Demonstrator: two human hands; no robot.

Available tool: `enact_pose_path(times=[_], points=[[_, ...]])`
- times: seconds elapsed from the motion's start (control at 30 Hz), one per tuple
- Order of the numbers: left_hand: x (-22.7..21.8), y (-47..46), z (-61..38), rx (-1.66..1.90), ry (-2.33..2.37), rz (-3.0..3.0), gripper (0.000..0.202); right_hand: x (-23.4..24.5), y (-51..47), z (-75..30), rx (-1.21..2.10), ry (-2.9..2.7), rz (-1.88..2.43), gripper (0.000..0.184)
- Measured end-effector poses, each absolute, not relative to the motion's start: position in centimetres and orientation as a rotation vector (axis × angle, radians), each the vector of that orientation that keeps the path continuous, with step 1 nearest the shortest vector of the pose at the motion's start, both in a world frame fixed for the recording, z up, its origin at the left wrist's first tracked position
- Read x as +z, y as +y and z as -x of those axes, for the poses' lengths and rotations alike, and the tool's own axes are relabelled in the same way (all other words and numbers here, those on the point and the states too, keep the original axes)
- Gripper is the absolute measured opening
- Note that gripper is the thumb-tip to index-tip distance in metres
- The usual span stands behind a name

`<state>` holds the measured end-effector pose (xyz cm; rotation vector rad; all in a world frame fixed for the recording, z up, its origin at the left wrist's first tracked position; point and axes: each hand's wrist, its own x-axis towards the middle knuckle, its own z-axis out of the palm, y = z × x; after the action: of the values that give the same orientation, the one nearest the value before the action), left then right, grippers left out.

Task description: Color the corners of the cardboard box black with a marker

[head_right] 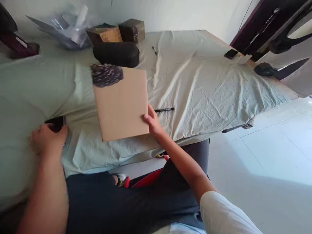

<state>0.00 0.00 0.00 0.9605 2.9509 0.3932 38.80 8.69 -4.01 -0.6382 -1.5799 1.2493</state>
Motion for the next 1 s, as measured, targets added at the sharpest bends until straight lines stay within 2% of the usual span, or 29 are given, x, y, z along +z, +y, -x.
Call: enact_pose_path(times=[0.1,0.17,0.33,0.7,1.0], points=[[0.0,-0.1,-0.1,0.397,2.937,-0.958,0.067,-2.3,9.6,-40.0,0.898,-1.731,0.695,0.125],[0.0,-0.1,-0.1,0.403,2.935,-0.955,0.067,-0.8,9.6,-40.5,0.647,-1.855,0.724,0.127],[0.2,0.0,-0.3,0.398,2.947,-0.925,0.068,2.9,7.5,-40.5,0.296,-2.079,0.848,0.11],[0.0,-0.1,-0.2,0.391,2.95,-0.936,0.07,5.2,4.3,-39.9,0.295,-2.194,1.082,0.117],[-0.1,-0.2,0.0,0.377,2.943,-0.956,0.071,5.9,2.9,-39.6,0.477,-2.161,1.156,0.115]])
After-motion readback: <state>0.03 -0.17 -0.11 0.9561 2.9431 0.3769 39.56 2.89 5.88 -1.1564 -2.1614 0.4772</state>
